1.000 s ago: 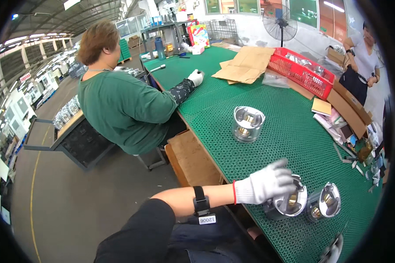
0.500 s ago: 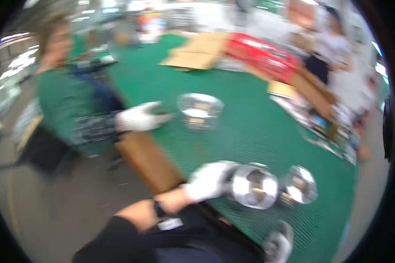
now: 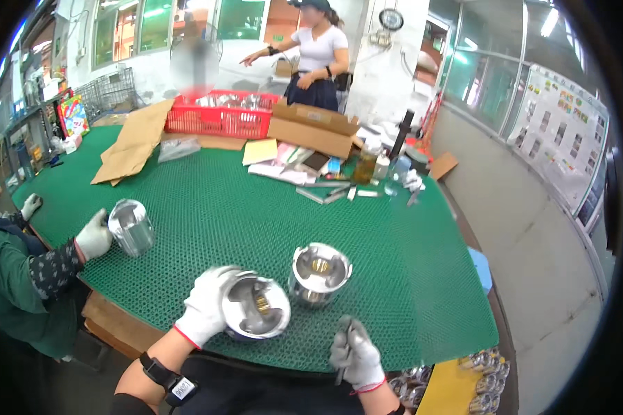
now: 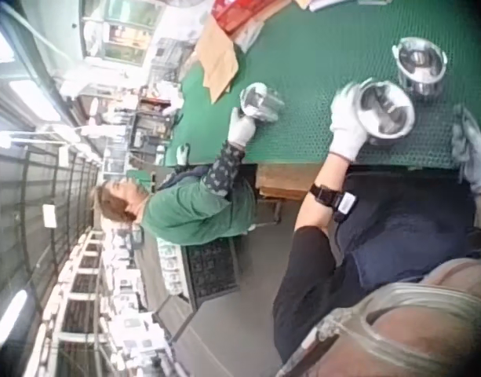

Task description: Assembling small snap rings or clips into engine pistons using a small metal tool.

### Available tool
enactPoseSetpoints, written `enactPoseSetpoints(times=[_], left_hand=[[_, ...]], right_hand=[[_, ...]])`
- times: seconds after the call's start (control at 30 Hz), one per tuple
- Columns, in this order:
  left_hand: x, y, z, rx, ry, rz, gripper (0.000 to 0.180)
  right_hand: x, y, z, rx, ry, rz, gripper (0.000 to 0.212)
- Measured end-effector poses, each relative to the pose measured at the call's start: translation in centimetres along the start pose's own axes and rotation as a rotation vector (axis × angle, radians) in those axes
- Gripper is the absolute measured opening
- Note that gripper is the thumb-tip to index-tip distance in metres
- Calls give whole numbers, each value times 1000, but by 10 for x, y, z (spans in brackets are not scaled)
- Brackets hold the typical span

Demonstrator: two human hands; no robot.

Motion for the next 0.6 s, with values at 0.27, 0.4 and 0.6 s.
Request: enactPoseSetpoints(times=[0.27,0.4,0.6], left_hand=[[-116,-6,-12,136,-330,-371,46],[-116,-2,-22,158,-314,-338,43],[-117,3,-4,156,-297,-354,43]], right_hand=[[33,16,-64,64,888,47,26],[26,11,-73,122,1232,241,21],[14,11,-103,107,1339,353,17]])
Point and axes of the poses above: each hand's wrist, its own y-axis away from the middle knuckle, its own z-axis out of the back of the hand, x = y × z, the point moved 7 cm from there along -y, towards the middle knuckle, and after that the axes turned 9 degrees about x, right-handed, at the moved point
